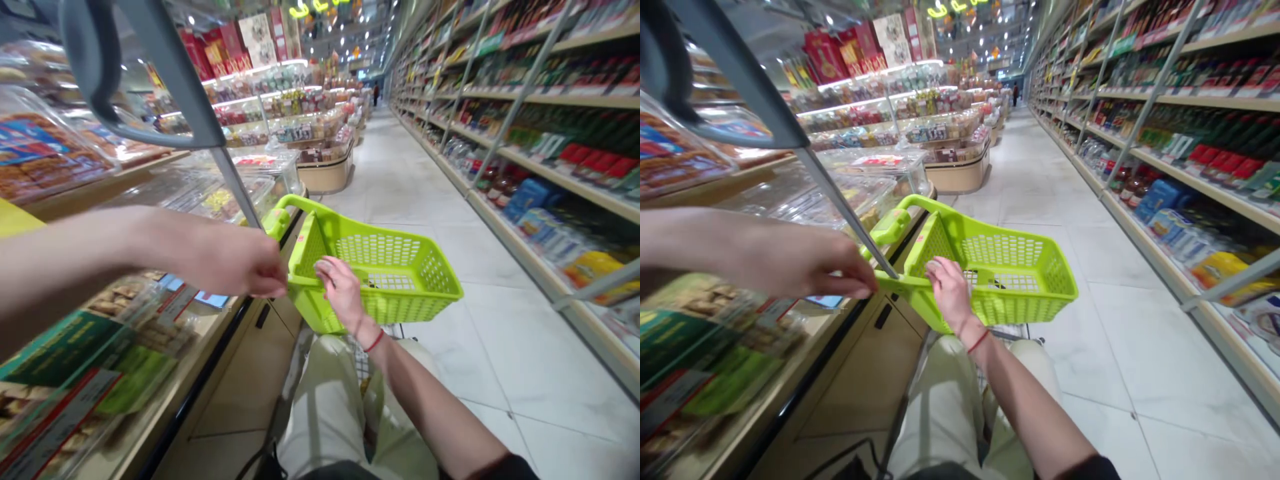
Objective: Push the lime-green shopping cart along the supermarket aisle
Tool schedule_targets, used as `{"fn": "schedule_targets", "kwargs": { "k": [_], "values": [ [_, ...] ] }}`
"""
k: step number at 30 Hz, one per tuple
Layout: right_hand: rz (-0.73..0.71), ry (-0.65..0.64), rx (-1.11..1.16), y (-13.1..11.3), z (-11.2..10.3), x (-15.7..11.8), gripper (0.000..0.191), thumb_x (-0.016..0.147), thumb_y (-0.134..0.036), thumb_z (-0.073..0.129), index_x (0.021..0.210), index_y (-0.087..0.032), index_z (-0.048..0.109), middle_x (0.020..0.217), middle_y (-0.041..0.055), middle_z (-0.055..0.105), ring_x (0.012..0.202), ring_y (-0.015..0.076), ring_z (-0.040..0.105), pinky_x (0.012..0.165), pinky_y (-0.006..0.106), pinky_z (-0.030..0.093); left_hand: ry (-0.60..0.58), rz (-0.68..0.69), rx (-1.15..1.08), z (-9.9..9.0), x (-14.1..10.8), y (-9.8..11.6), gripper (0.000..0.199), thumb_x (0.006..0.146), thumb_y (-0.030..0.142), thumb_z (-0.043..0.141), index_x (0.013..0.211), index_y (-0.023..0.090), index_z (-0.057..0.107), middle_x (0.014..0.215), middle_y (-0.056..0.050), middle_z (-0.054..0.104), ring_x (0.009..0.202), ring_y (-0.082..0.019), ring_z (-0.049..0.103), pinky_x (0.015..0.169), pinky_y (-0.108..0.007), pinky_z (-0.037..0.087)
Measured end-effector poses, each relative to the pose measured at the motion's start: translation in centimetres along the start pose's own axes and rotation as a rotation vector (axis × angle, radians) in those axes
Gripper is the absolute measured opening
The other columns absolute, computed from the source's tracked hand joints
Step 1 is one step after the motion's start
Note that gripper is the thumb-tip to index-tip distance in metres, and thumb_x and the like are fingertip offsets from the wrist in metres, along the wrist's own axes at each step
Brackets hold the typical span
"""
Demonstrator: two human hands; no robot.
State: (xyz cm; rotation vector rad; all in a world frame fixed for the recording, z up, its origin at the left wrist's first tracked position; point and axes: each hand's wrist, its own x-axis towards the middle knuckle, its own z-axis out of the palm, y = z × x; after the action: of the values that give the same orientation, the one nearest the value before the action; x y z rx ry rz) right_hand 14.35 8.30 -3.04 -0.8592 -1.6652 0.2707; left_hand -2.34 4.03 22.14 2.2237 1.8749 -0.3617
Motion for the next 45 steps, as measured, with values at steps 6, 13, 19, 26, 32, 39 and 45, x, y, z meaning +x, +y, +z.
{"fn": "schedule_targets", "kwargs": {
  "k": [6,13,19,26,32,39,45],
  "values": [
    [-0.125,-0.311,-0.313,1.1,1.6,-1.1,0.023,0.095,-0.027,0.053,0.109,-0.024,0.072,0.103,0.0085,0.073,0.102,0.0238,0.063,0.096,0.04,0.047,0.033,0.33,0.148,3.4,8.2,12.5,0.01,0.078,0.017,0.062,0.079,0.016,0.072,0.084,-0.011,0.071,0.097,-0.028,0.066,0.092,-0.038,0.047],
    [-0.054,-0.394,-0.382,4.7,-1.3,-2.9,0.037,0.094,-0.01,0.041,0.116,-0.016,0.07,0.109,0.0149,0.072,0.099,0.0243,0.067,0.09,0.038,0.054,0.437,0.172,0.047,12.5,10.4,9.3,0.042,0.086,0.01,0.046,0.126,0.013,0.06,0.118,-0.017,0.068,0.113,-0.025,0.065,0.1,-0.037,0.049],
    [-0.104,-0.325,-0.392,5.1,-2.9,-4.8,0.056,0.09,-0.002,0.033,0.141,-0.013,0.051,0.144,0.019,0.052,0.135,0.026,0.049,0.109,0.045,0.047,0.687,0.142,0.207,20.4,9.2,4.4,0.055,0.088,0.011,0.038,0.142,0.011,0.048,0.143,-0.016,0.054,0.14,-0.026,0.043,0.121,-0.046,0.028],
    [-0.092,-0.307,-0.337,1.3,0.7,-2.7,0.047,0.097,-0.01,0.035,0.14,-0.013,0.053,0.142,0.0173,0.055,0.129,0.0226,0.055,0.109,0.037,0.048,0.75,0.138,0.247,22.8,8.9,3.1,0.056,0.09,0.012,0.031,0.144,0.004,0.044,0.149,-0.018,0.044,0.144,-0.027,0.034,0.122,-0.047,0.026],
    [-0.062,-0.312,-0.39,2.3,-0.1,-3.6,0.047,0.096,-0.011,0.039,0.14,-0.018,0.053,0.141,0.0152,0.056,0.127,0.0249,0.056,0.109,0.043,0.046,0.804,0.123,0.193,23.5,9.0,3.4,0.057,0.092,0.014,0.033,0.148,0.008,0.038,0.148,-0.018,0.047,0.141,-0.028,0.041,0.121,-0.047,0.029],
    [-0.022,-0.24,-0.452,5.7,-3.9,-6.2,0.055,0.093,-0.005,0.033,0.142,-0.021,0.052,0.14,0.0138,0.057,0.132,0.0241,0.051,0.111,0.049,0.044,0.82,0.113,0.175,24.1,9.3,3.3,0.057,0.092,0.014,0.033,0.149,0.009,0.037,0.146,-0.016,0.05,0.14,-0.029,0.042,0.122,-0.045,0.025],
    [-0.024,-0.299,-0.452,2.9,-1.7,-4.8,0.049,0.094,-0.008,0.035,0.138,-0.013,0.055,0.142,0.0163,0.055,0.131,0.024,0.053,0.111,0.041,0.045,0.817,0.104,0.158,24.5,9.1,3.7,0.056,0.094,0.016,0.034,0.15,0.013,0.037,0.146,-0.014,0.051,0.141,-0.029,0.04,0.121,-0.049,0.023]
  ]
}}
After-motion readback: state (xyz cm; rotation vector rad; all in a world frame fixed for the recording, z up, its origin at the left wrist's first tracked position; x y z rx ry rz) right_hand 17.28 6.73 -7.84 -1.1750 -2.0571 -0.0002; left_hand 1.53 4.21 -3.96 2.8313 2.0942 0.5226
